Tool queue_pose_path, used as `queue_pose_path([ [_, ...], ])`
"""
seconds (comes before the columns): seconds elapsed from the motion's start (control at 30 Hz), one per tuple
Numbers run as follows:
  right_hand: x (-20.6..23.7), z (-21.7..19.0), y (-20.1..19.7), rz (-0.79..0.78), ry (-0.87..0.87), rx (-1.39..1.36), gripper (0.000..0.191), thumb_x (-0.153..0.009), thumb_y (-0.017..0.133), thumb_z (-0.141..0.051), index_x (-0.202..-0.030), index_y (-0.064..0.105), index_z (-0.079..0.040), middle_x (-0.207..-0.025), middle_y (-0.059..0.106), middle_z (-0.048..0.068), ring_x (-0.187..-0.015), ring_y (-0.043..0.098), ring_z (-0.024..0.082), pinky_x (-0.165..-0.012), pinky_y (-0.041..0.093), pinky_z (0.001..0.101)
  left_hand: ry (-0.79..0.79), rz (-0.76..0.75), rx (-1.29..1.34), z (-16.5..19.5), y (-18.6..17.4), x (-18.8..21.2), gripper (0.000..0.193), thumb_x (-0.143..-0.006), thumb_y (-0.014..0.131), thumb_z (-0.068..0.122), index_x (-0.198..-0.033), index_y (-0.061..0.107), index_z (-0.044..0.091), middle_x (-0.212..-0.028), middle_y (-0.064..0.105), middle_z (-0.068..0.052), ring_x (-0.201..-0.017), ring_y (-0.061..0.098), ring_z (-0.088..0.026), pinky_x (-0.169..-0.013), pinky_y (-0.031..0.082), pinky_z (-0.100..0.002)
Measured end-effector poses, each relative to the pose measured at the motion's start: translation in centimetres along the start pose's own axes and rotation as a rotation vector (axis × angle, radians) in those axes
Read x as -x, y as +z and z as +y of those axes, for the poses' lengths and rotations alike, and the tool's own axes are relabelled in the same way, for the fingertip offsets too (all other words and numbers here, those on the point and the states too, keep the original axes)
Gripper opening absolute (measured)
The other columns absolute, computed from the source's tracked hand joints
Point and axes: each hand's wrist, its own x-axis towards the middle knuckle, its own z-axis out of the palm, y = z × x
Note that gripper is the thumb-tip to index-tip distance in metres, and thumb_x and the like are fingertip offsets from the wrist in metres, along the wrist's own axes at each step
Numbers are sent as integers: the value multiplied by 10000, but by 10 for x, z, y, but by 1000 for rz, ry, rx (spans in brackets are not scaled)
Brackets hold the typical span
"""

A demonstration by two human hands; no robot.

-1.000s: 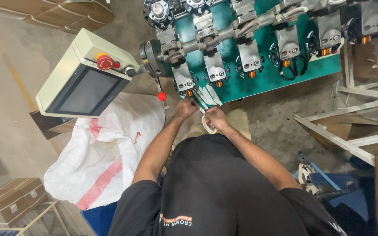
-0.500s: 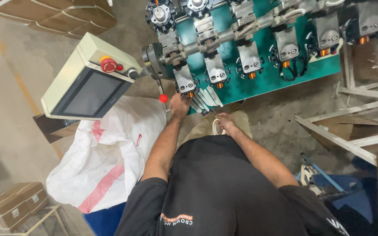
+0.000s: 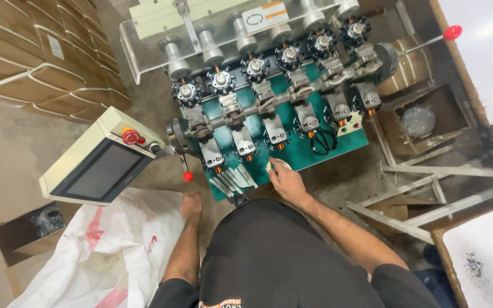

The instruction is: The person works at a multi-spindle coil winding machine, fitting small motor rotor components into the machine stations and using scissors to trim or adjust parts. They then carry wound coil assemblies to a blue crate, wrap them in plastic, and place them inside.

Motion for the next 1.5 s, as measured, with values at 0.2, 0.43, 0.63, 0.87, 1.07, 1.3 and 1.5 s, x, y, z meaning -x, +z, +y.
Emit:
queue_pose_path([
  [0.2, -103, 90, -75, -66, 329, 462, 259, -855, 635, -351, -910, 706, -109, -964, 746, 144, -911, 695, 383, -763, 573, 480, 103, -31, -4, -58, -11, 13, 587, -973, 534, 533, -1084, 682, -25, -1113, 711, -305, -1106, 658, -471, -943, 509, -538],
  [0.43, -110, 145, -102, -395, 390, 727, 634, -767, 766, -486, -1280, 628, -141, -1328, 627, 133, -1229, 613, 314, -969, 539, 445, 5, -131, 538, -80, -1, 31, 315, -909, 649, 342, -845, 652, 33, -691, 685, -137, -636, 661, -282, -633, 529, -436],
  [0.63, -82, 125, -89, -212, 932, 343, 476, -864, 742, -496, -1012, 756, -43, -1077, 802, 166, -1079, 737, 326, -962, 570, 444, 134, -168, 400, -34, 7, 27, 303, -914, 601, 351, -855, 710, 75, -665, 727, -67, -610, 686, -194, -621, 531, -368],
  [0.87, -68, 95, -74, -38, 668, 339, 567, -914, 640, -553, -1184, 696, -58, -1065, 762, 218, -1058, 716, 413, -899, 566, 492, 467, -339, 298, 59, 45, 21, 307, -847, 689, 375, -977, 771, 109, -828, 761, -37, -801, 753, -181, -752, 573, -331],
  [1.07, -88, 85, -59, -158, 730, 332, 814, -742, 758, -774, -1098, 729, -43, -1074, 738, 200, -1002, 709, 354, -861, 566, 462, 705, -633, 345, 122, 45, 32, 244, -884, 729, 290, -980, 715, 66, -873, 715, 1, -810, 665, -113, -756, 557, -297],
  [1.3, -90, 83, -55, -54, 603, 84, 396, -814, 716, -408, -625, 761, -62, -563, 676, 93, -521, 658, 202, -579, 525, 360, 797, -769, 413, 139, 31, 58, 242, -924, 710, 250, -1038, 697, 37, -837, 671, 8, -764, 597, -83, -700, 517, -274],
  [1.5, -50, 79, -47, 141, 785, -567, 150, -893, 588, -135, -966, 554, -9, -740, 712, 133, -477, 565, 173, -435, 446, 338, 812, -827, 379, 149, 18, 73, 257, -908, 715, 259, -1043, 693, 42, -822, 679, 8, -759, 618, -80, -712, 527, -267],
])
